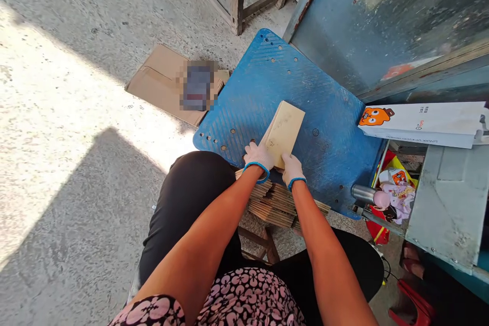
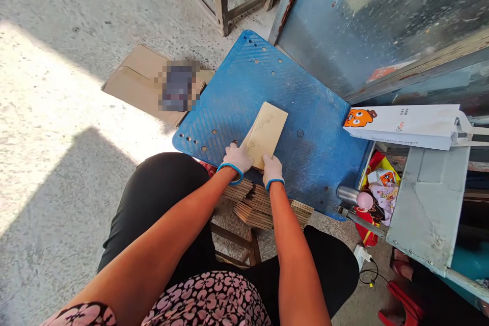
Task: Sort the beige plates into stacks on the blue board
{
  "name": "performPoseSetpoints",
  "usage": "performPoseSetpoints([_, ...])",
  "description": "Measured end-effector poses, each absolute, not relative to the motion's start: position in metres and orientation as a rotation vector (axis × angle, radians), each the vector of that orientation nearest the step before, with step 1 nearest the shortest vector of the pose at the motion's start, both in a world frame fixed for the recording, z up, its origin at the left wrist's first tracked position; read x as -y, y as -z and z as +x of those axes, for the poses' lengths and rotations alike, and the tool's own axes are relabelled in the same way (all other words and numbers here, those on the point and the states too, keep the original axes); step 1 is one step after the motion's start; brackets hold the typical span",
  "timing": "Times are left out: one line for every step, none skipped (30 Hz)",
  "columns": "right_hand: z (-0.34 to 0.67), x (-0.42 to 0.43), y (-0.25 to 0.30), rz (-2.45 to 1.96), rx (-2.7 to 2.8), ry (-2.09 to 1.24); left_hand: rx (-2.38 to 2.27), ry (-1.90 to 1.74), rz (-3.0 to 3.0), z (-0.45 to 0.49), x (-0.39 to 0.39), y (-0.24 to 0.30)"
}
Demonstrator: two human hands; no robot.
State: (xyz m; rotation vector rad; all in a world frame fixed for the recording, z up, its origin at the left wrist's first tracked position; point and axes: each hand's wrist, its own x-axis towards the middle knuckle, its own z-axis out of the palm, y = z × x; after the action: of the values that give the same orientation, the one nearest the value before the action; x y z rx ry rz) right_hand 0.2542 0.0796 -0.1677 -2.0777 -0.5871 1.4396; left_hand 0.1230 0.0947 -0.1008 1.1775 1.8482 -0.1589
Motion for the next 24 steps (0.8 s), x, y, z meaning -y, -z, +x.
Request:
performPoseSetpoints([0.255,-0.080,0.166,-2.054,0.546,-1.448,-1.843,0.170,1.200,0.124,-0.094,0.100])
performPoseSetpoints([0.255,-0.081,0.163,-2.027,0.509,-1.460,-1.838,0.182,1.221,0.126,-0.093,0.099])
performPoseSetpoints([0.256,-0.081,0.161,-2.006,0.479,-1.470,-1.834,0.196,1.240,0.127,-0.092,0.099])
performPoseSetpoints([0.257,-0.082,0.158,-1.994,0.463,-1.475,-1.832,0.211,1.257,0.128,-0.091,0.100])
performPoseSetpoints([0.257,-0.083,0.155,-1.991,0.459,-1.479,-1.832,0.223,1.277,0.129,-0.091,0.100])
performPoseSetpoints([0.258,-0.084,0.153,-1.998,0.466,-1.479,-1.834,0.231,1.298,0.130,-0.090,0.101])
performPoseSetpoints([0.259,-0.085,0.150,-2.012,0.480,-1.473,-1.839,0.236,1.317,0.131,-0.090,0.101])
performPoseSetpoints([0.260,-0.087,0.148,-2.027,0.494,-1.460,-1.843,0.239,1.331,0.131,-0.089,0.101])
performPoseSetpoints([0.261,-0.088,0.145,-2.045,0.504,-1.441,-1.840,0.243,1.340,0.132,-0.088,0.099])
performPoseSetpoints([0.263,-0.089,0.143,-2.072,0.507,-1.415,-1.829,0.247,1.347,0.132,-0.088,0.098])
performPoseSetpoints([0.265,-0.090,0.141,-2.108,0.506,-1.381,-1.817,0.251,1.351,0.133,-0.087,0.096])
performPoseSetpoints([0.268,-0.091,0.140,-2.146,0.508,-1.345,-1.804,0.253,1.358,0.134,-0.086,0.093])
performPoseSetpoints([0.271,-0.092,0.138,-2.179,0.518,-1.318,-1.791,0.249,1.371,0.135,-0.085,0.090])
performPoseSetpoints([0.274,-0.092,0.136,-2.203,0.534,-1.298,-1.779,0.241,1.387,0.136,-0.084,0.087])
performPoseSetpoints([0.277,-0.093,0.135,-2.212,0.557,-1.289,-1.771,0.230,1.407,0.138,-0.083,0.084])
performPoseSetpoints([0.281,-0.093,0.134,-2.209,0.583,-1.286,-1.765,0.212,1.432,0.140,-0.082,0.082])
performPoseSetpoints([0.284,-0.094,0.132,-2.204,0.612,-1.279,-1.758,0.186,1.459,0.142,-0.083,0.080])
performPoseSetpoints([0.288,-0.094,0.131,-2.210,0.637,-1.264,-1.748,0.152,1.484,0.143,-0.083,0.078])
performPoseSetpoints([0.291,-0.095,0.130,-2.227,0.658,-1.242,-1.739,0.111,1.493,0.144,-0.084,0.077])
performPoseSetpoints([0.294,-0.095,0.128,-2.249,0.675,-1.215,-1.727,0.066,1.483,0.145,-0.086,0.076])
performPoseSetpoints([0.297,-0.095,0.126,-2.271,0.686,-1.192,-1.708,0.023,1.451,0.144,-0.088,0.076])
performPoseSetpoints([0.300,-0.094,0.123,-2.285,0.693,-1.177,-1.686,-0.009,1.395,0.143,-0.090,0.076])
performPoseSetpoints([0.302,-0.092,0.121,-2.286,0.696,-1.172,-1.663,-0.031,1.326,0.142,-0.092,0.076])
performPoseSetpoints([0.303,-0.088,0.117,-2.276,0.697,-1.174,-1.641,-0.044,1.257,0.140,-0.095,0.077])
